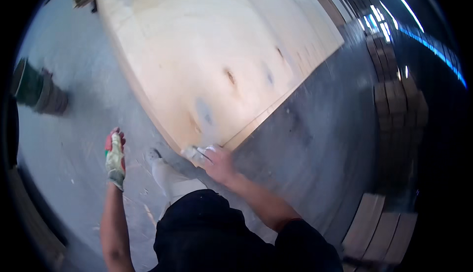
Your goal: Apply wood filler or patching compound to defects in plywood sheets using a putty knife.
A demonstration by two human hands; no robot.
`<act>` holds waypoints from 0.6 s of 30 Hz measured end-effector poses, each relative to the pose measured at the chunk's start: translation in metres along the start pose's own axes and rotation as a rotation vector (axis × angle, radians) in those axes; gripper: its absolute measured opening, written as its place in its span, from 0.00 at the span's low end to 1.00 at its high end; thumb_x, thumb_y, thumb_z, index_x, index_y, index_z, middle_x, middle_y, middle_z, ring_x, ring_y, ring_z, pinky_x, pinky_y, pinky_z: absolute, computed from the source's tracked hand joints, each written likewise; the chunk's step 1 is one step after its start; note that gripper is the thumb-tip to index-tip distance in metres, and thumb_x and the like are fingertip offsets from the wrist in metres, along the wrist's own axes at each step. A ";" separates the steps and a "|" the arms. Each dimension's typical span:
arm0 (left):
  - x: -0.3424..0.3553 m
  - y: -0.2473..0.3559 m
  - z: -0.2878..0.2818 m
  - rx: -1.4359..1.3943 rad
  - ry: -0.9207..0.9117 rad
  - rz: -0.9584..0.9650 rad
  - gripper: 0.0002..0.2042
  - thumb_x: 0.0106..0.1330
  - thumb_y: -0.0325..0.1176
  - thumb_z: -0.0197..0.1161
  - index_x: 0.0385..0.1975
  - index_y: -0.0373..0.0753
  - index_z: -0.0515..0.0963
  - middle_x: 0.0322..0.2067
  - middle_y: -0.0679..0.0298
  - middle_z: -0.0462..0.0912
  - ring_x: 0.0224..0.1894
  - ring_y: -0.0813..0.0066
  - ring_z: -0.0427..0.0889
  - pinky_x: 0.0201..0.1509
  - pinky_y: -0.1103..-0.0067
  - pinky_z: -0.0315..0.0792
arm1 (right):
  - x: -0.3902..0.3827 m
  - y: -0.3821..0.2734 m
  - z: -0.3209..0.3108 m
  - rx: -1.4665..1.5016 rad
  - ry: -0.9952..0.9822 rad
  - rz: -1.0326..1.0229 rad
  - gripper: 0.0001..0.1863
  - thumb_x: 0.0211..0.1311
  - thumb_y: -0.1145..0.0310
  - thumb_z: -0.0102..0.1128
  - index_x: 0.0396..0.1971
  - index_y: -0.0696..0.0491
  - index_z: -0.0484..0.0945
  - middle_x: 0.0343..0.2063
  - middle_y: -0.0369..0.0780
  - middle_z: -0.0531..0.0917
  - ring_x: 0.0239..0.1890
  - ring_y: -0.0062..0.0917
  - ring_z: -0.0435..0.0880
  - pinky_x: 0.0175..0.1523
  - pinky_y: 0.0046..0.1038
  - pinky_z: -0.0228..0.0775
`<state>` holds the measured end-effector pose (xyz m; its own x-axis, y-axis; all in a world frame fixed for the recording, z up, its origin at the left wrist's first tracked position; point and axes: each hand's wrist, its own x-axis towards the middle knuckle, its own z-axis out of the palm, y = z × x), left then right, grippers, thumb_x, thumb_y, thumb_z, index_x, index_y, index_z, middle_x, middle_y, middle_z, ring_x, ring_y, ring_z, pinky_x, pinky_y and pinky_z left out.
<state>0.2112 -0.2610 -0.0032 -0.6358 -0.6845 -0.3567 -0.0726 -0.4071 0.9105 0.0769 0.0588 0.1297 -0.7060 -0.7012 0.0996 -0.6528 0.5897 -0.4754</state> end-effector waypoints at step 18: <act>0.184 0.148 -0.543 0.640 0.099 -1.204 0.22 0.61 0.68 0.53 0.27 0.55 0.66 0.19 0.80 0.63 0.18 0.86 0.59 0.18 0.82 0.51 | 0.094 -0.038 0.130 0.169 1.162 1.444 0.10 0.55 0.71 0.59 0.35 0.59 0.81 0.30 0.44 0.85 0.34 0.27 0.83 0.42 0.30 0.72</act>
<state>0.5012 -0.7756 -0.0479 0.1281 -0.1599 -0.9788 -0.8937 -0.4464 -0.0441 0.0717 -0.0817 0.0432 -0.4773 0.8783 0.0286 0.5278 0.3126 -0.7897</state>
